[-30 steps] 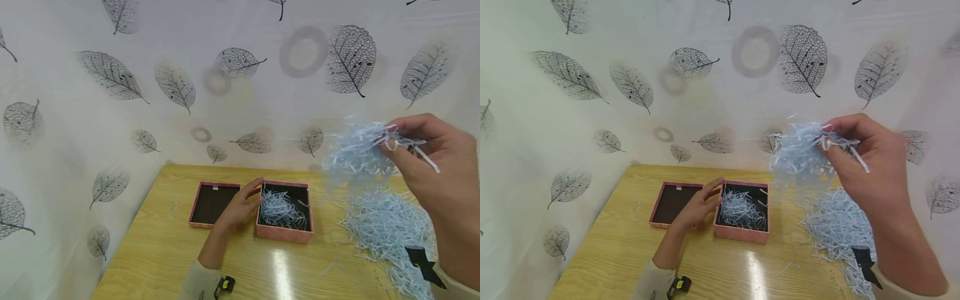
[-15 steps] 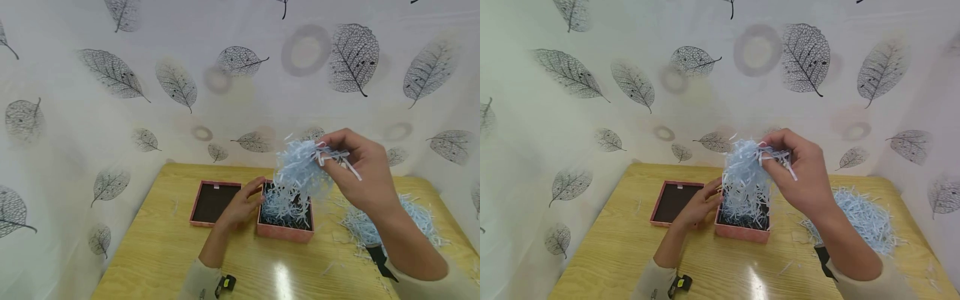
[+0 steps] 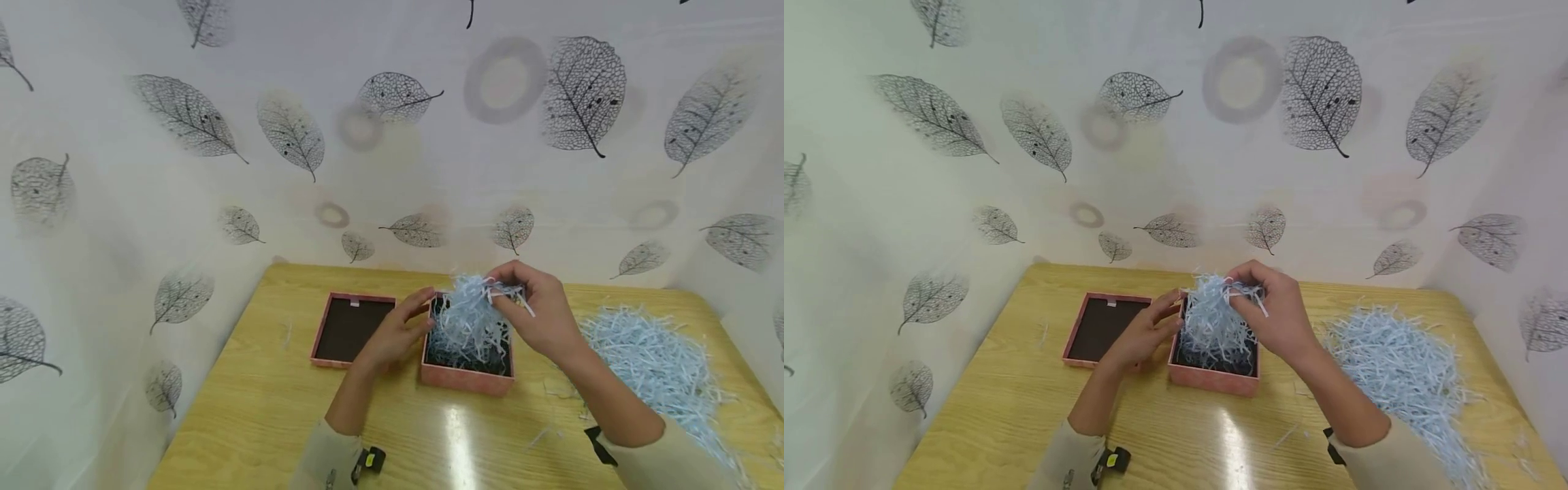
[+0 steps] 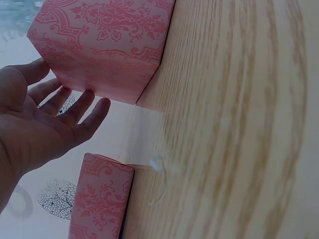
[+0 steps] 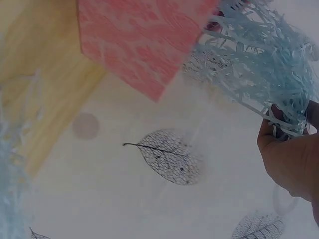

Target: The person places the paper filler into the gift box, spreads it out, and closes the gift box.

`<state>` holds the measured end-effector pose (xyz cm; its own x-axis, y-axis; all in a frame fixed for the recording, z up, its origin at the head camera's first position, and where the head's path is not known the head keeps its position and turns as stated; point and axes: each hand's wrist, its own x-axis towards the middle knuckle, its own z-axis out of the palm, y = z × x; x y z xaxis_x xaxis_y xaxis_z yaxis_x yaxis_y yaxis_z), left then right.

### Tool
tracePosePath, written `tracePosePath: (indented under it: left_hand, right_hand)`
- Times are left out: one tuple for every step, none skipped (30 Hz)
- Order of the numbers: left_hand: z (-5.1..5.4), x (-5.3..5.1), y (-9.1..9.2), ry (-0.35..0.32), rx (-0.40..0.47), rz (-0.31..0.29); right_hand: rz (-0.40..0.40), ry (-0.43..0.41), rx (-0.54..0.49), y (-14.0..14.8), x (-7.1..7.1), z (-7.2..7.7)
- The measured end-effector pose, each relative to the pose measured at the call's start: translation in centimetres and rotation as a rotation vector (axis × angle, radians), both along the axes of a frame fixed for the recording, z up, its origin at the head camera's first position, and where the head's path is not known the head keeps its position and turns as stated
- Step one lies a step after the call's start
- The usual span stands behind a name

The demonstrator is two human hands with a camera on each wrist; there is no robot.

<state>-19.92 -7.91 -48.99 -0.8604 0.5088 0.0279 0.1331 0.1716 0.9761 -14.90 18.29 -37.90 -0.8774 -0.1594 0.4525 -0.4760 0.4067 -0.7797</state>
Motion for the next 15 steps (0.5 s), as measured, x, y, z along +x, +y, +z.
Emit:
tracePosePath:
  left_hand:
    - [0.0,0.0,0.0,0.000,0.004,0.002]
    - [0.0,0.0,0.1,-0.005,0.005,0.008]
    - [0.1,0.1,0.1,-0.011,0.004,0.016]
    - [0.1,0.1,0.1,-0.018,0.003,0.024]
    - [0.2,0.1,0.1,-0.023,0.008,0.028]
    - [0.3,0.2,0.1,-0.024,0.012,0.031]
    - [0.3,0.2,0.1,-0.024,0.015,0.030]
    - [0.4,0.2,0.1,-0.026,0.011,0.030]
    - [0.4,0.2,0.1,-0.020,0.009,0.027]
    - [0.4,0.1,0.1,-0.016,0.005,0.024]
    - [0.3,0.1,0.1,-0.012,0.001,0.021]
    - [0.3,0.1,0.1,-0.008,-0.003,0.018]
    - [0.3,0.1,0.1,-0.006,-0.008,0.015]
    - [0.2,0.0,0.1,-0.002,-0.016,0.013]
    - [0.2,0.0,0.1,0.000,-0.019,0.009]
  right_hand:
    - [0.009,-0.010,0.006,-0.1,-0.1,-0.8]
    - [0.016,-0.019,0.019,-0.2,-0.2,-1.6]
    - [0.024,-0.028,0.033,-0.3,-0.3,-2.3]
    - [0.030,-0.036,0.051,-0.4,-0.4,-3.1]
    - [0.032,-0.045,0.078,-0.4,-0.5,-3.8]
    - [0.035,-0.054,0.105,-0.5,-0.5,-4.4]
    - [0.040,-0.065,0.131,-0.5,-0.6,-5.0]
    - [0.047,-0.072,0.155,-0.5,-0.6,-5.5]
    - [0.055,-0.083,0.176,-0.5,-0.5,-5.9]
    - [0.065,-0.094,0.200,-0.5,-0.5,-6.2]
    - [0.078,-0.106,0.221,-0.5,-0.4,-6.5]
    - [0.099,-0.121,0.234,-0.5,-0.4,-6.6]
    - [0.123,-0.135,0.245,-0.4,-0.3,-6.6]
    - [0.156,-0.151,0.249,-0.3,-0.3,-6.4]
    - [0.190,-0.175,0.251,-0.1,-0.3,-6.2]
